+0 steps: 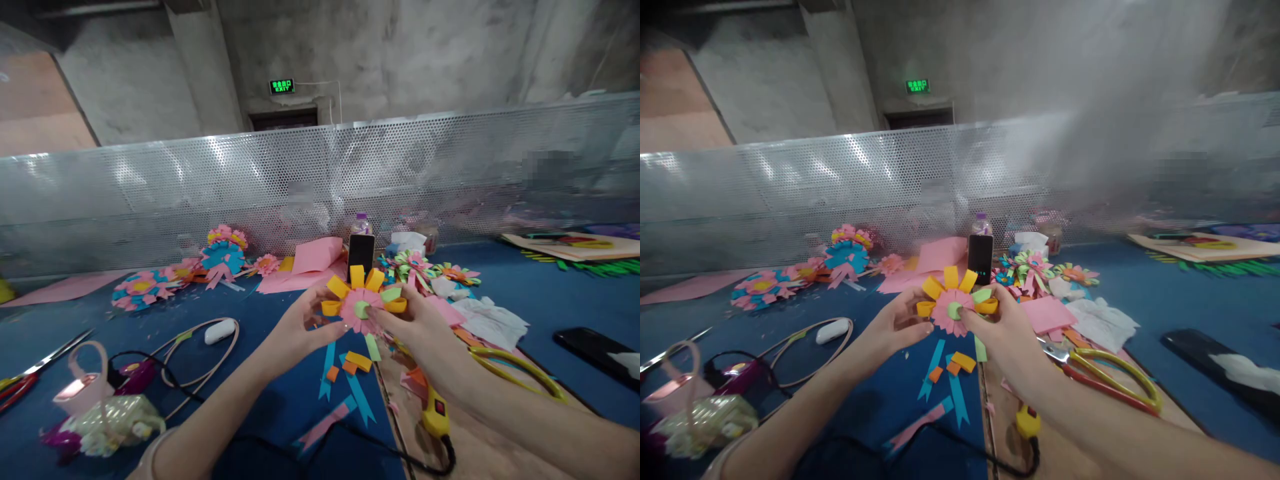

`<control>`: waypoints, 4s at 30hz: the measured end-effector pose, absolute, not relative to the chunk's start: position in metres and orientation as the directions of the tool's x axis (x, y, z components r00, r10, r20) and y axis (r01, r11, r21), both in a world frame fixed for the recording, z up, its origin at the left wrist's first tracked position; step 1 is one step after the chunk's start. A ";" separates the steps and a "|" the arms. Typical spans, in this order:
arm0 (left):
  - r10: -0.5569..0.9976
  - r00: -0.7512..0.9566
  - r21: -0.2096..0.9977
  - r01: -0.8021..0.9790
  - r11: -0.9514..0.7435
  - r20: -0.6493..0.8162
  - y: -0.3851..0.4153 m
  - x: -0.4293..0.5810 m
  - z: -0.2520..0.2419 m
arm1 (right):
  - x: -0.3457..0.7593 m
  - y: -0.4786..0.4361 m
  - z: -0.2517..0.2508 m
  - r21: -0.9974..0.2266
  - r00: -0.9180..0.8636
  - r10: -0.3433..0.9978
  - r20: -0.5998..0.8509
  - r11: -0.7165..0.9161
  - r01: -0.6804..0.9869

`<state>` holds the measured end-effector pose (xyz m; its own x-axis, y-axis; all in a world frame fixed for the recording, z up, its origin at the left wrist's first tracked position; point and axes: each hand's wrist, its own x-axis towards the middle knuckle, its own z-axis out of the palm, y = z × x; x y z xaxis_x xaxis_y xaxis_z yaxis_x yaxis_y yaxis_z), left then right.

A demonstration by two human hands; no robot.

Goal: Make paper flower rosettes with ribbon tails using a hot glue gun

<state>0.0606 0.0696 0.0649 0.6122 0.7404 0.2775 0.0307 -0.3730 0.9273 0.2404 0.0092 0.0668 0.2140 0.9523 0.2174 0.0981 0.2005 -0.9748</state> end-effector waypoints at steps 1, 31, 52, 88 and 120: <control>0.755 0.605 0.945 0.017 -0.327 0.251 0.070 0.061 0.065 | 0.240 0.009 0.067 -0.979 0.216 0.957 0.195 0.178 0.095; 0.855 0.485 0.956 0.111 -0.270 0.185 0.072 0.064 0.073 | 0.250 0.011 0.069 -0.955 0.154 0.962 0.227 0.189 0.229; 0.851 0.508 0.985 0.024 -0.170 0.134 0.081 0.064 0.063 | 0.259 0.030 0.074 -0.940 0.002 0.966 0.260 0.252 0.232; 0.960 0.239 0.964 0.180 -0.195 0.150 0.102 0.069 0.032 | 0.339 -0.083 -0.025 -0.192 -0.098 0.822 0.561 0.244 0.951; 0.531 0.801 0.298 0.453 -0.840 0.279 0.081 0.096 -0.004 | 0.326 -0.050 -0.082 0.094 -0.251 0.755 0.606 0.245 0.965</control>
<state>0.0956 0.0810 -0.0041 0.8005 0.5305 0.2788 0.4530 -0.8402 0.2980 0.3263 -0.0501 -0.0821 -0.2507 0.7548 0.6061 0.9649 0.2451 0.0939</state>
